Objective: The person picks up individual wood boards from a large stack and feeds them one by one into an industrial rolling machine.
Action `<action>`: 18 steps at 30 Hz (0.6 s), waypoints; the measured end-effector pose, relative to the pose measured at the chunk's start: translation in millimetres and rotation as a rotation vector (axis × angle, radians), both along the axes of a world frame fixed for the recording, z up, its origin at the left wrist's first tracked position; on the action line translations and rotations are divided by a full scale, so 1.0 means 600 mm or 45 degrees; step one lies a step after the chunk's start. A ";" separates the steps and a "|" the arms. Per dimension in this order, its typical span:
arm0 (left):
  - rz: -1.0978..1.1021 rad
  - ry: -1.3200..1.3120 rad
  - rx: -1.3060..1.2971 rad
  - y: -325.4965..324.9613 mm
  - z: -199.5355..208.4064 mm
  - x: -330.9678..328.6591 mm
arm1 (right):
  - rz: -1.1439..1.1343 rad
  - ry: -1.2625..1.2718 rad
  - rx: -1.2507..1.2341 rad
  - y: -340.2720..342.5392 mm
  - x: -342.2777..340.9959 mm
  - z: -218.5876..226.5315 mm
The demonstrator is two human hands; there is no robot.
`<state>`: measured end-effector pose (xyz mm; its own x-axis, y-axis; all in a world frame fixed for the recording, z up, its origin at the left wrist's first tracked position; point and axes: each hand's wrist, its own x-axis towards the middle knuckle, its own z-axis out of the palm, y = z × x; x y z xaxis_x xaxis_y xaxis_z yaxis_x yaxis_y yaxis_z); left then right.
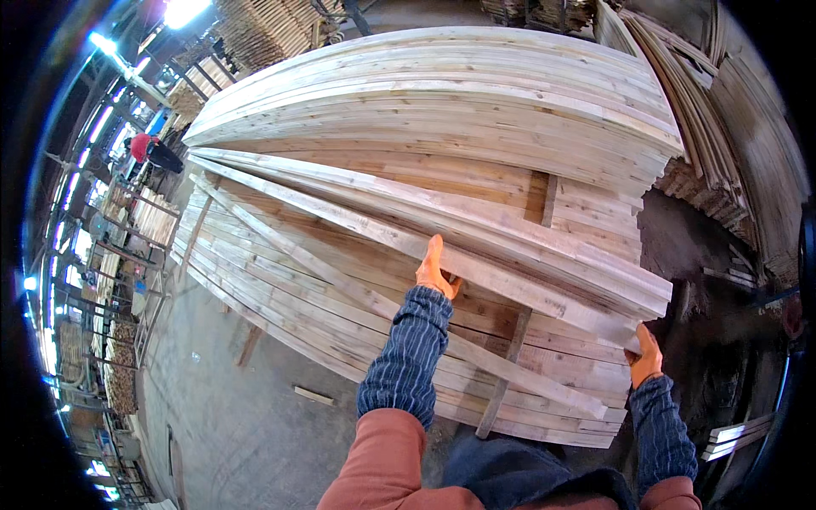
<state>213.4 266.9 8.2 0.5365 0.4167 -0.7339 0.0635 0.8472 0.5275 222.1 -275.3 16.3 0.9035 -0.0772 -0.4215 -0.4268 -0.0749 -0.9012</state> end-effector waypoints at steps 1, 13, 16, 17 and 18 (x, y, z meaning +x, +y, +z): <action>0.032 0.004 -0.043 0.003 -0.002 -0.005 | 0.341 -0.274 -0.389 -0.011 -0.014 -0.006; 0.115 -0.317 -0.144 0.013 -0.002 -0.113 | 0.805 -0.690 -0.832 0.052 -0.082 0.070; 0.195 -0.393 -0.156 -0.004 0.006 -0.131 | 0.875 -0.727 -0.752 0.017 -0.067 0.024; 0.189 -0.421 -0.142 -0.012 0.006 -0.133 | 0.992 -0.814 -0.759 0.003 -0.056 0.014; 0.193 -0.454 -0.114 -0.010 0.009 -0.141 | 1.003 -0.617 -0.696 0.011 -0.047 0.021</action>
<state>128.7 260.8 13.7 0.7015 0.4538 -0.5495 -0.2398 0.8764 0.4176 194.1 -268.4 29.0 0.8430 0.5304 -0.0896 0.3117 -0.6174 -0.7222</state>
